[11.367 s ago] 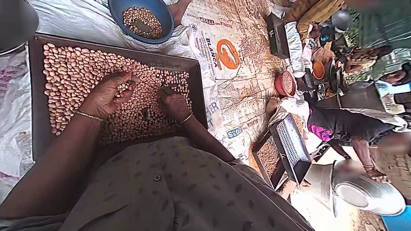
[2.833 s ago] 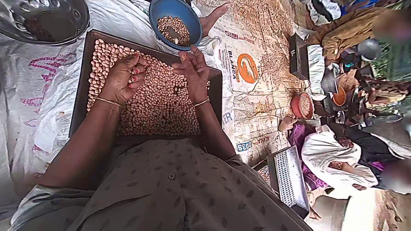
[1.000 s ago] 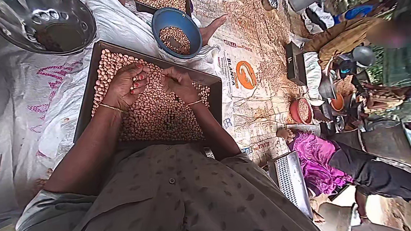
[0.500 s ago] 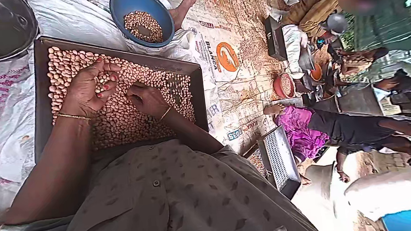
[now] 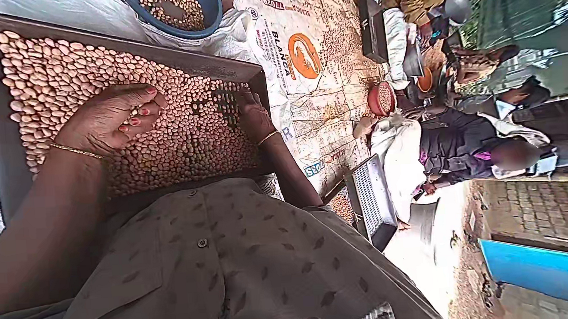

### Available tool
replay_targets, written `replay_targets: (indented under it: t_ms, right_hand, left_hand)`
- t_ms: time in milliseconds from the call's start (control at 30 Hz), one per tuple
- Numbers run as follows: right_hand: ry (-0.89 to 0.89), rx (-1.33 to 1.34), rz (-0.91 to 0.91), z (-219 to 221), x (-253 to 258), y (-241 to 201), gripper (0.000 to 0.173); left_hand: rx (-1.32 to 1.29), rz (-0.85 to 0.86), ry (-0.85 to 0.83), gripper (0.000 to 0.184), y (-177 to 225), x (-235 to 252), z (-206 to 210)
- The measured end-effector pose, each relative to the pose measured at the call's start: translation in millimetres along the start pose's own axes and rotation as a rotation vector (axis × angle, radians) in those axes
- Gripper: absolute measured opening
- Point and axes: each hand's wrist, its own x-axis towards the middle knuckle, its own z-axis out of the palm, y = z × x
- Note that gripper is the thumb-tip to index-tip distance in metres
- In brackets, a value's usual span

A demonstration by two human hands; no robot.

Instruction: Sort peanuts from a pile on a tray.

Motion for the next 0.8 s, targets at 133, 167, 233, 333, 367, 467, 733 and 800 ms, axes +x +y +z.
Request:
replay_targets:
  t_ms: [133, 167, 233, 333, 367, 467, 733, 800]
  right_hand:
    - [-0.118, 0.07, -0.067, -4, -41, 10, 0.025]
    - [-0.198, 0.081, -0.071, -11, -49, 10, 0.023]
    - [-0.249, 0.138, -0.124, -22, -61, 6, 0.02]
    - [0.021, 0.267, -0.26, -12, -59, -4, 0.022]
    - [0.068, 0.289, -0.295, -5, -54, -10, 0.021]
    - [0.038, 0.238, -0.298, 15, -42, -28, 0.023]
    - [0.169, 0.122, -0.238, 40, -43, -34, 0.018]
    - [0.182, 0.124, -0.244, 40, -43, -33, 0.018]
  left_hand:
    - [-0.046, 0.042, 0.083, 0.034, -2, 1, -7]
    - [-0.048, 0.048, 0.089, 0.034, -2, 1, -7]
    - [-0.03, 0.055, 0.117, 0.032, 0, 2, -4]
    - [0.005, 0.051, 0.155, 0.029, -1, 3, -3]
    - [0.012, 0.05, 0.162, 0.028, -2, 3, -3]
    - [0.007, 0.046, 0.184, 0.027, -2, 2, -3]
    - [-0.003, 0.042, 0.157, 0.027, 0, 2, 1]
    - [-0.004, 0.046, 0.134, 0.027, -2, 2, 4]
